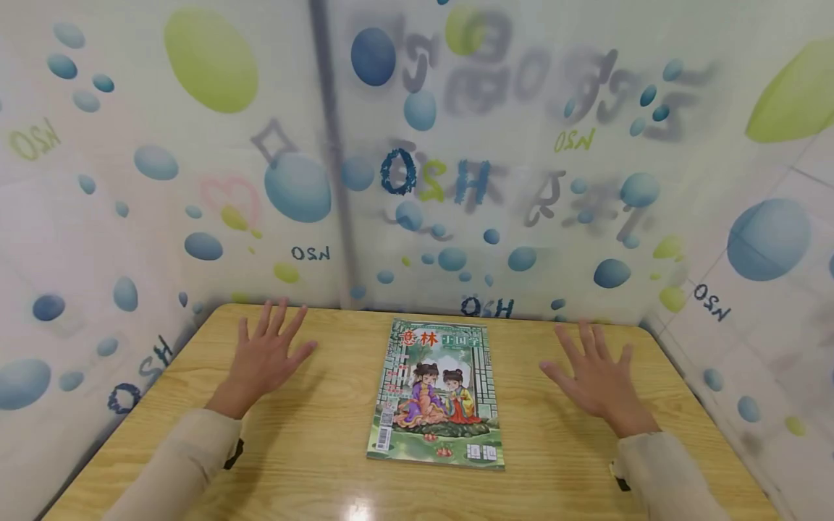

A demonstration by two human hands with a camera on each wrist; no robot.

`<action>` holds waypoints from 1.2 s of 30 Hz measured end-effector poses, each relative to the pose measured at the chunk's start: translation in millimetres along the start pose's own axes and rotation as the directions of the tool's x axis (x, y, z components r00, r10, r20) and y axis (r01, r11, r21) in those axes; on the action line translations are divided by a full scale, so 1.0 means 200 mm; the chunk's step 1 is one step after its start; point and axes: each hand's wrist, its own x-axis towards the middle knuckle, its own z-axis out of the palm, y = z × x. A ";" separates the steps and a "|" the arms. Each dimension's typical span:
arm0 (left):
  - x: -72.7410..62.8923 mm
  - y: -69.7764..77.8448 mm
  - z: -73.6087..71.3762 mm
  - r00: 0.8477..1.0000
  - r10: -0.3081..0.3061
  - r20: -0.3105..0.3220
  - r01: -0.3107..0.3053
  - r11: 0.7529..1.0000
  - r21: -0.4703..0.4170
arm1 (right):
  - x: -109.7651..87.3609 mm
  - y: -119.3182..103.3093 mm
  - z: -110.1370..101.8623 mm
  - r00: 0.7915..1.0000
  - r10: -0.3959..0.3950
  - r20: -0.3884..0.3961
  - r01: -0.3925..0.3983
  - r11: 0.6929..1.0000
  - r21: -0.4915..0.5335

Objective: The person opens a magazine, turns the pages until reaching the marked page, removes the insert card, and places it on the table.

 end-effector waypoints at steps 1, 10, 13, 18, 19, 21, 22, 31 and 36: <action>0.00 0.02 0.00 1.000 0.006 0.007 -0.006 1.000 -0.009 | 0.00 -0.01 0.00 1.000 -0.007 0.010 0.007 1.000 0.006; 0.01 0.20 0.03 0.994 0.113 -0.008 -0.114 0.993 -0.043 | 0.02 -0.13 0.03 0.997 -0.074 0.035 0.073 0.997 0.027; 0.00 0.25 0.05 0.990 0.138 0.007 -0.138 0.989 -0.049 | 0.02 -0.16 0.04 0.996 -0.088 0.035 0.087 0.996 0.031; 0.01 0.32 0.06 0.981 0.187 0.055 -0.182 0.980 -0.084 | 0.02 -0.21 0.06 0.993 -0.115 0.033 0.115 0.993 0.021; 0.01 0.34 0.07 0.978 0.199 0.066 -0.193 0.977 -0.088 | 0.02 -0.22 0.06 0.992 -0.122 0.033 0.122 0.992 0.017; 0.01 0.36 0.07 0.972 0.217 0.092 -0.208 0.973 -0.100 | 0.02 -0.24 0.07 0.991 -0.130 0.041 0.129 0.991 0.020; 0.01 0.38 0.07 0.969 0.223 0.106 -0.212 0.971 -0.107 | 0.02 -0.25 0.07 0.990 -0.136 0.045 0.135 0.991 0.025; 0.00 0.47 0.10 0.935 0.287 0.209 -0.260 0.954 -0.148 | 0.01 -0.31 0.14 0.980 -0.176 0.091 0.169 0.982 0.088; -0.01 0.51 0.12 0.913 0.329 0.241 -0.299 0.942 -0.154 | 0.00 -0.34 0.16 0.974 -0.196 0.117 0.183 0.977 0.113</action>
